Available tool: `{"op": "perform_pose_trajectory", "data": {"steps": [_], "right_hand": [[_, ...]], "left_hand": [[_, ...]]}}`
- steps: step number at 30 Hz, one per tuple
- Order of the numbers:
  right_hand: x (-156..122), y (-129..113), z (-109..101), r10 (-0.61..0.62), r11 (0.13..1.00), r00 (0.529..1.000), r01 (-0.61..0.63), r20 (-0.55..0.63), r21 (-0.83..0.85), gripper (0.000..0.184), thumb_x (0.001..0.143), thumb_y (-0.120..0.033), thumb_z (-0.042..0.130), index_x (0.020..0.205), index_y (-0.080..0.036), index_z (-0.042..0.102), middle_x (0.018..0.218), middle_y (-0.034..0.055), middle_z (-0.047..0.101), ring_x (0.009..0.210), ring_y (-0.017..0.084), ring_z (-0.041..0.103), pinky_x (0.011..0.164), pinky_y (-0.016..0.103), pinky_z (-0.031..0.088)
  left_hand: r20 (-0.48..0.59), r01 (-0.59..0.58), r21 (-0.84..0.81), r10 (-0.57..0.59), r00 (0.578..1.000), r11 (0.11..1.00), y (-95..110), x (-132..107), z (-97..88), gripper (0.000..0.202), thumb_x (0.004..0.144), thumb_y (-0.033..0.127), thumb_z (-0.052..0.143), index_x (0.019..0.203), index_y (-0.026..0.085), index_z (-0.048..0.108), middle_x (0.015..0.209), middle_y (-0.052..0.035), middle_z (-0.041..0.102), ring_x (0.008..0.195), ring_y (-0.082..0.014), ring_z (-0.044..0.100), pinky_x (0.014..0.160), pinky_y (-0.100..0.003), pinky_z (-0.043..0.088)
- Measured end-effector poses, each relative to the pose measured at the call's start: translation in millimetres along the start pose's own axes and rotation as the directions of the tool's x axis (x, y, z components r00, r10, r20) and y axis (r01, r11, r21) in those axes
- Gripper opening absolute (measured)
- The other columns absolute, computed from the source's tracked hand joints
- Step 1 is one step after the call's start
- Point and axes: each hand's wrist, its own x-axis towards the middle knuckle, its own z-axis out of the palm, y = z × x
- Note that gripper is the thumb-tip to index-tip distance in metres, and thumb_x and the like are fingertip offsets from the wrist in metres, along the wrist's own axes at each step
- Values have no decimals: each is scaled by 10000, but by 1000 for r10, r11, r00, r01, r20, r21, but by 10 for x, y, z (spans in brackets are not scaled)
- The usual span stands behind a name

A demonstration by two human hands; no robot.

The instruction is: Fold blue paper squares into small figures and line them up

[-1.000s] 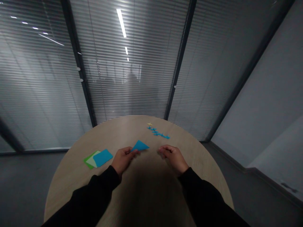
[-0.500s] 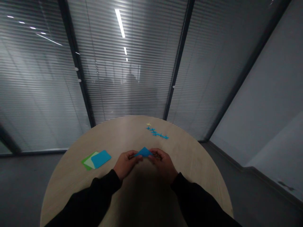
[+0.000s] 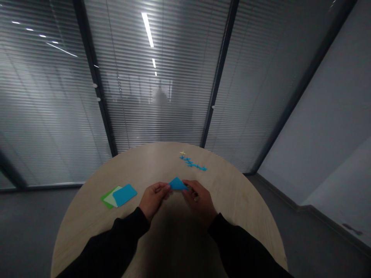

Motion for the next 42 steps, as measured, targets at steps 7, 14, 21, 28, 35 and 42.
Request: {"op": "perform_pose_trajectory", "data": {"steps": [7, 14, 21, 28, 35, 42], "right_hand": [[-8, 69, 63, 131, 991, 986, -127, -102, 43, 357, 865, -335, 672, 1199, -208, 670, 957, 63, 700, 803, 196, 641, 770, 337, 532], [-20, 103, 49, -36, 997, 994, 29, -102, -71, 191, 909, -283, 638, 1076, -245, 720, 946, 53, 730, 871, 217, 677, 837, 377, 537], [14, 98, 51, -260, 959, 963, 249, -71, -134, 117, 879, -189, 614, 906, -255, 707, 997, 60, 722, 946, 222, 665, 846, 380, 544], [-5, 103, 77, -256, 965, 967, 256, 3, -59, 128, 809, -176, 627, 907, -225, 694, 1158, 96, 652, 1076, 241, 625, 929, 400, 513], [2, 76, 25, 47, 996, 999, -49, 24, 70, 208, 947, -332, 568, 945, -203, 731, 916, 67, 690, 831, 192, 659, 760, 330, 534], [-59, 94, 158, 55, 988, 997, -61, 46, 143, 299, 869, -286, 651, 1161, -223, 671, 1060, 74, 638, 825, 173, 657, 762, 332, 571]], "left_hand": [[57, -13, 168, 3, 998, 986, 38, -33, 39, 390, 713, 508, 785, 821, 145, 692, 705, -39, 701, 614, -135, 576, 606, -257, 426], [139, -74, 244, 41, 989, 967, 27, -26, 41, 489, 888, 625, 543, 889, 153, 670, 787, -76, 733, 634, -155, 597, 622, -276, 441], [164, -20, 108, 2, 986, 994, 1, 3, 22, 439, 823, 573, 665, 922, 145, 674, 774, -53, 712, 632, -137, 592, 615, -253, 429], [93, -8, 140, -5, 996, 990, 23, -24, 48, 391, 792, 513, 704, 922, 146, 668, 650, 7, 630, 563, -116, 533, 561, -234, 379], [39, -60, 156, 54, 998, 986, 18, -29, 92, 368, 819, 480, 695, 976, 147, 681, 693, -7, 659, 569, -122, 549, 570, -247, 408], [-107, -106, -82, 97, 990, 991, -3, -66, 212, 527, 721, 393, 811, 1142, 158, 598, 891, -65, 734, 721, -171, 667, 662, -284, 506]]}}
